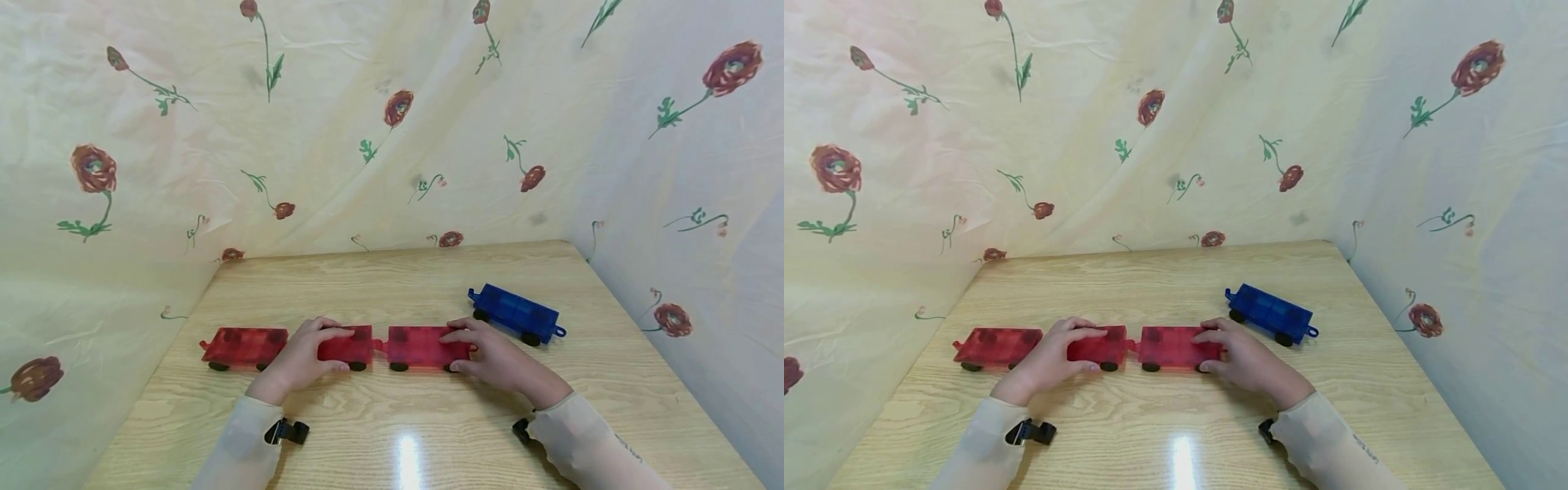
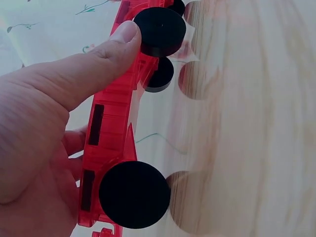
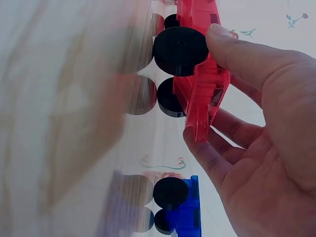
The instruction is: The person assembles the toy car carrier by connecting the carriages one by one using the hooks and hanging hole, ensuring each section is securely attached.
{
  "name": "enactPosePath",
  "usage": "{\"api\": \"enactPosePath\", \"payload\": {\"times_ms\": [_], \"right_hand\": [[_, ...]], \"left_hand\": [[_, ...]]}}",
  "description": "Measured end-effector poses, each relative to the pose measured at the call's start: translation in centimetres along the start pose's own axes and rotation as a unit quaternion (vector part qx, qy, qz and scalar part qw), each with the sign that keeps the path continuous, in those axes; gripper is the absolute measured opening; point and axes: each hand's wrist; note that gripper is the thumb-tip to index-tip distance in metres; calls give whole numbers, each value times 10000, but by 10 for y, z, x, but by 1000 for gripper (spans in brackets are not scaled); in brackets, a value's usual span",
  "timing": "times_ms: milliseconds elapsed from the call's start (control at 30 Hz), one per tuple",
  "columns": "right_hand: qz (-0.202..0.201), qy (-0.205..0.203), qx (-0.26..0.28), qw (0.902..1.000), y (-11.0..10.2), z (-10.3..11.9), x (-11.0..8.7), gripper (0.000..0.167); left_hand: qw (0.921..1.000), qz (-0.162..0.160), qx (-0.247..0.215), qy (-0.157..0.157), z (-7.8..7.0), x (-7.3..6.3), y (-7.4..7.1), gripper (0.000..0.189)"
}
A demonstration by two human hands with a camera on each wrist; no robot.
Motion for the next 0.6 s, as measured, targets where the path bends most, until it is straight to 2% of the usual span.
{"api": "enactPosePath", "payload": {"times_ms": [600], "right_hand": [[-4, -140, 3, 9999, 0, -1, 1, 43]], "left_hand": [[9998, 87, 142, -141, 3, -2, -5, 66]]}}
Point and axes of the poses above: each hand's wrist, its own x-axis towards the middle knuckle, its own y-axis out of the palm, z = x × y, and after that the axes turned 4 degrees about -y, right-handed
